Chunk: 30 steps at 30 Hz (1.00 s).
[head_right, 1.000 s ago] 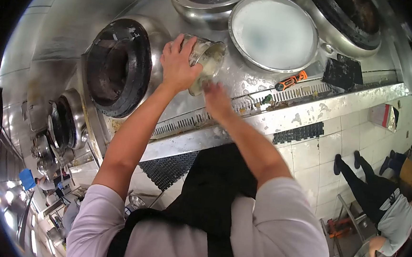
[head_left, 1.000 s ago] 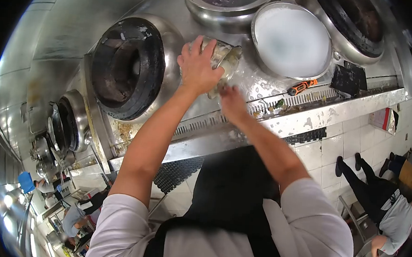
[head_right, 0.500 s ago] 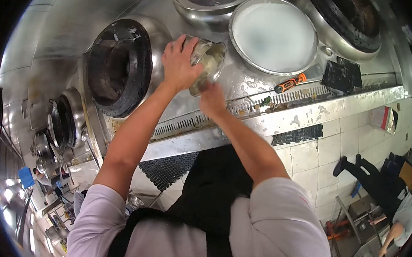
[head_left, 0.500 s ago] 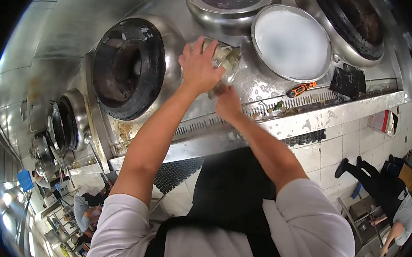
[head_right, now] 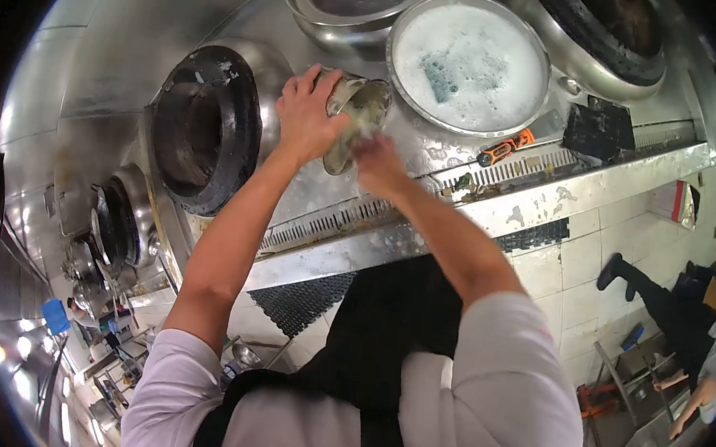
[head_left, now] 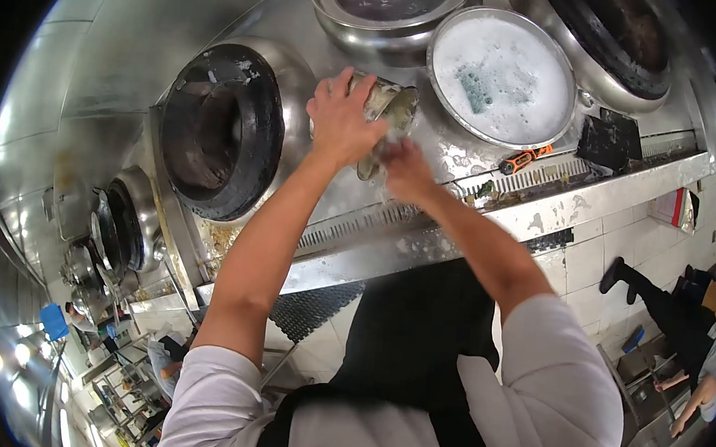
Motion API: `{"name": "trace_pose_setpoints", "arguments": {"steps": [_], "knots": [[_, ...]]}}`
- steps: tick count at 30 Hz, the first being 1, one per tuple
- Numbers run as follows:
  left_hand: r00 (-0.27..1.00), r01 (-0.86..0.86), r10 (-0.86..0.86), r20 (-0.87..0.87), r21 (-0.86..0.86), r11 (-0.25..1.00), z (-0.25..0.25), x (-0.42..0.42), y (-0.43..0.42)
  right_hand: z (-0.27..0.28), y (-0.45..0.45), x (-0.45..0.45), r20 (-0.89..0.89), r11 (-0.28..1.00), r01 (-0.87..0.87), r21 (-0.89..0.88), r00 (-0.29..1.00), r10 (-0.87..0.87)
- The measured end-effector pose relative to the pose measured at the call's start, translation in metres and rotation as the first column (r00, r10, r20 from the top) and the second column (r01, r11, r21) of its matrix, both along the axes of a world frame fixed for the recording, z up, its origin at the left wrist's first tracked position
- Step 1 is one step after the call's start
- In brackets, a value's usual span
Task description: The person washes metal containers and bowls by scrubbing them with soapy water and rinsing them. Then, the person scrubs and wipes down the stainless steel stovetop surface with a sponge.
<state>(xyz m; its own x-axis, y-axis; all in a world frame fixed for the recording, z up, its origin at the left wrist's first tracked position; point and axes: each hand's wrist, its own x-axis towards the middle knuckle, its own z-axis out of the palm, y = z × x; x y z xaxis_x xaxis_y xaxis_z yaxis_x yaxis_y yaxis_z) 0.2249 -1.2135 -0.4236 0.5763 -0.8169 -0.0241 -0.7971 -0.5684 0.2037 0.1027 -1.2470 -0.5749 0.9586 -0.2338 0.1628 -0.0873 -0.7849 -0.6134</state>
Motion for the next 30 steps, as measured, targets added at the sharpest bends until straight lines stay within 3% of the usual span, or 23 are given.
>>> {"name": "trace_pose_setpoints", "arguments": {"steps": [2,5,6,7,9,11,12,13,15,16,17,19,20,21,22,23,25,29,30], "knots": [[1.000,0.008,-0.008,0.006,0.014,1.000,-0.001,0.000,-0.006,0.018,-0.037,0.034,0.035,0.994,-0.017,-0.110,0.999,0.021],[0.998,0.059,-0.059,0.031,-0.023,0.998,-0.003,0.007,-0.008,-0.017,0.001,0.074,0.201,0.981,0.136,-0.141,0.974,-0.106],[0.997,0.076,-0.075,0.030,-0.045,0.996,-0.004,0.007,-0.002,-0.022,0.018,0.072,0.143,0.970,0.077,0.229,0.983,-0.112],[0.995,0.097,-0.095,0.035,-0.056,0.994,-0.006,0.007,0.002,-0.022,0.035,0.066,0.093,0.825,0.028,0.564,0.991,-0.097],[0.992,0.121,-0.116,0.057,-0.091,0.988,-0.007,0.008,0.008,-0.022,0.034,0.056,0.108,0.756,-0.039,0.653,0.993,-0.042],[0.992,0.121,-0.117,0.050,-0.095,0.988,-0.006,0.009,0.016,-0.026,0.015,0.031,0.188,0.975,-0.076,0.211,0.982,0.036],[0.991,0.125,-0.121,0.049,-0.095,0.988,-0.005,0.008,0.016,-0.029,-0.011,0.028,0.258,0.994,-0.040,-0.100,0.964,0.065],[0.991,0.125,-0.121,0.052,-0.091,0.988,-0.005,0.007,0.014,-0.018,-0.023,0.036,0.111,0.990,-0.026,0.136,0.994,0.010],[0.992,0.120,-0.115,0.056,-0.086,0.989,-0.001,0.007,0.007,0.007,-0.029,0.058,-0.204,0.828,0.101,0.552,0.979,0.017],[0.989,0.136,-0.130,0.065,-0.101,0.986,-0.001,0.011,0.001,-0.029,0.004,0.070,0.135,0.991,0.025,-0.133,0.991,-0.006],[0.987,0.152,-0.146,0.061,-0.102,0.983,-0.003,0.013,0.003,-0.031,0.017,0.076,0.173,0.998,-0.023,0.059,0.985,0.013],[0.986,0.163,-0.161,0.031,-0.069,0.984,-0.006,0.010,0.009,-0.030,0.043,0.075,0.250,0.888,-0.129,0.442,0.968,0.016],[0.989,0.148,-0.146,0.032,-0.063,0.987,-0.006,0.012,0.005,-0.012,0.046,0.064,0.038,0.489,0.032,0.872,0.991,-0.132],[0.991,0.134,-0.132,0.031,-0.051,0.990,-0.004,0.012,0.003,-0.009,0.027,0.057,0.078,0.753,-0.025,0.657,0.996,-0.035],[0.994,0.110,-0.109,0.011,-0.030,0.994,-0.002,0.011,-0.001,-0.012,0.006,0.042,0.079,0.921,-0.087,0.379,0.995,0.061],[0.998,0.062,-0.062,0.010,0.005,0.998,0.000,0.010,-0.009,-0.013,-0.016,0.042,0.057,0.987,-0.154,0.045,0.987,0.151],[0.999,-0.035,0.034,0.008,0.078,0.996,0.003,0.005,-0.021,-0.009,-0.041,0.063,0.055,0.992,-0.121,-0.047,0.991,0.123],[0.961,-0.276,0.276,-0.034,-0.007,0.961,0.002,-0.005,-0.012,-0.015,-0.033,0.068,0.258,0.989,-0.089,-0.116,0.959,0.117],[0.948,-0.317,0.314,-0.051,-0.065,0.946,-0.001,-0.011,-0.001,-0.022,-0.028,0.066,0.199,0.982,-0.145,-0.117,0.966,0.167]]}}
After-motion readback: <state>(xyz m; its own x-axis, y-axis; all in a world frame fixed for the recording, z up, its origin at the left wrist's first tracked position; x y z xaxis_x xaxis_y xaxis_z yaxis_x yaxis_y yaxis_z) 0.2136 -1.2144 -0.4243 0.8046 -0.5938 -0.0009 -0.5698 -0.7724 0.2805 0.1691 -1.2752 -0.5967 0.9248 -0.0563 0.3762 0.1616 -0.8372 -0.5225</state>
